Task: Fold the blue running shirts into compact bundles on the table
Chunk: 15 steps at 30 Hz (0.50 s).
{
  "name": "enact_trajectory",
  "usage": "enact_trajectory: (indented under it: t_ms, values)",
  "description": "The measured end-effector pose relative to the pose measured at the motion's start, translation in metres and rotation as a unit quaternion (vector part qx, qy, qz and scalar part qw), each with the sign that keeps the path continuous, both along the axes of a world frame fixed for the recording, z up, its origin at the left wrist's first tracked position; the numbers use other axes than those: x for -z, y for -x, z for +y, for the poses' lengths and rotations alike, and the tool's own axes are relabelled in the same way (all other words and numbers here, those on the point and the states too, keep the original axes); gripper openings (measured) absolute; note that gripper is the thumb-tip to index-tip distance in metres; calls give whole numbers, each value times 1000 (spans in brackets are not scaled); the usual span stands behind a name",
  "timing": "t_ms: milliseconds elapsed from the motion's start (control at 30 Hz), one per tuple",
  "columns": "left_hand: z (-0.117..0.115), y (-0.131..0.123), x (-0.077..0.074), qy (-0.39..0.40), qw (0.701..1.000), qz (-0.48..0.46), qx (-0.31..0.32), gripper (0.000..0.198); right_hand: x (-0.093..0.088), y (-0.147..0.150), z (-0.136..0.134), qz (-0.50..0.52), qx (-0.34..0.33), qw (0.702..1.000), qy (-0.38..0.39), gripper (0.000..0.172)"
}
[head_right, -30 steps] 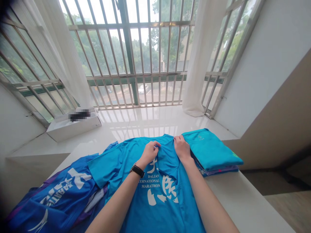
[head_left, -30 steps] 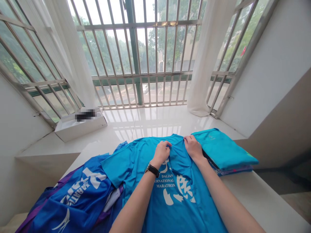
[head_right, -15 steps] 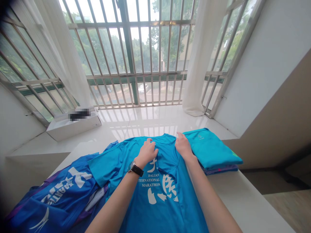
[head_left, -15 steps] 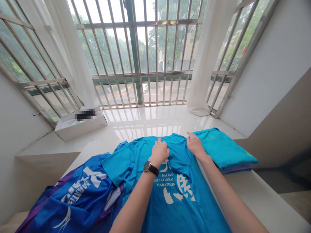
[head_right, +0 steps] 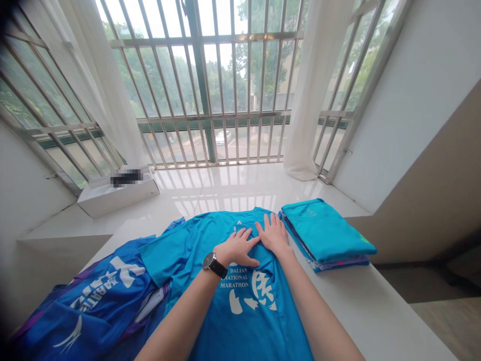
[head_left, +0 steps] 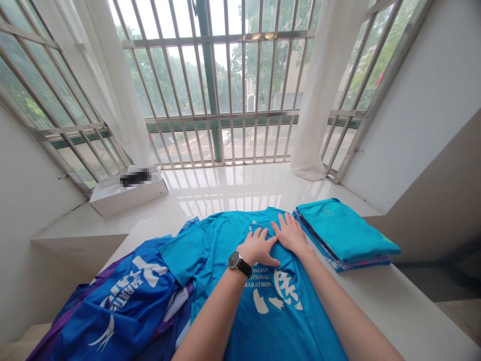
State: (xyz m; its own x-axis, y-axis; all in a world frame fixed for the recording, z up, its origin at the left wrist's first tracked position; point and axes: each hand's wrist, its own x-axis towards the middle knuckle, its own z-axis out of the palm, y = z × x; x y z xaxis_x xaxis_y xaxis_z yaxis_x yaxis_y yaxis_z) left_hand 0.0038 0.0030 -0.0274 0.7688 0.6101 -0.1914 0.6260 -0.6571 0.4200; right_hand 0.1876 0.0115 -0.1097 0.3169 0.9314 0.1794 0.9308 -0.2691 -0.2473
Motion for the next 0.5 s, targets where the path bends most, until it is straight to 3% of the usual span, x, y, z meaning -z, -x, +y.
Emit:
enact_trajectory:
  t_ms: [133, 233, 367, 500]
  values:
    - [0, 12, -18, -16, 999, 45, -18, 94, -6, 2, -2, -7, 0, 1000, 1, 74]
    - [-1, 43, -39, -62, 994, 53, -75, 81, -10, 4, -4, -7, -2, 1000, -5, 73]
    - [3, 125, -68, -156, 973, 71, -156, 60, -17, 7, -9, -6, -7, 999, -37, 67]
    - [12, 214, -86, -169, 929, 177, -279, 51, -28, 12, -16, 2, -22, 996, -84, 56]
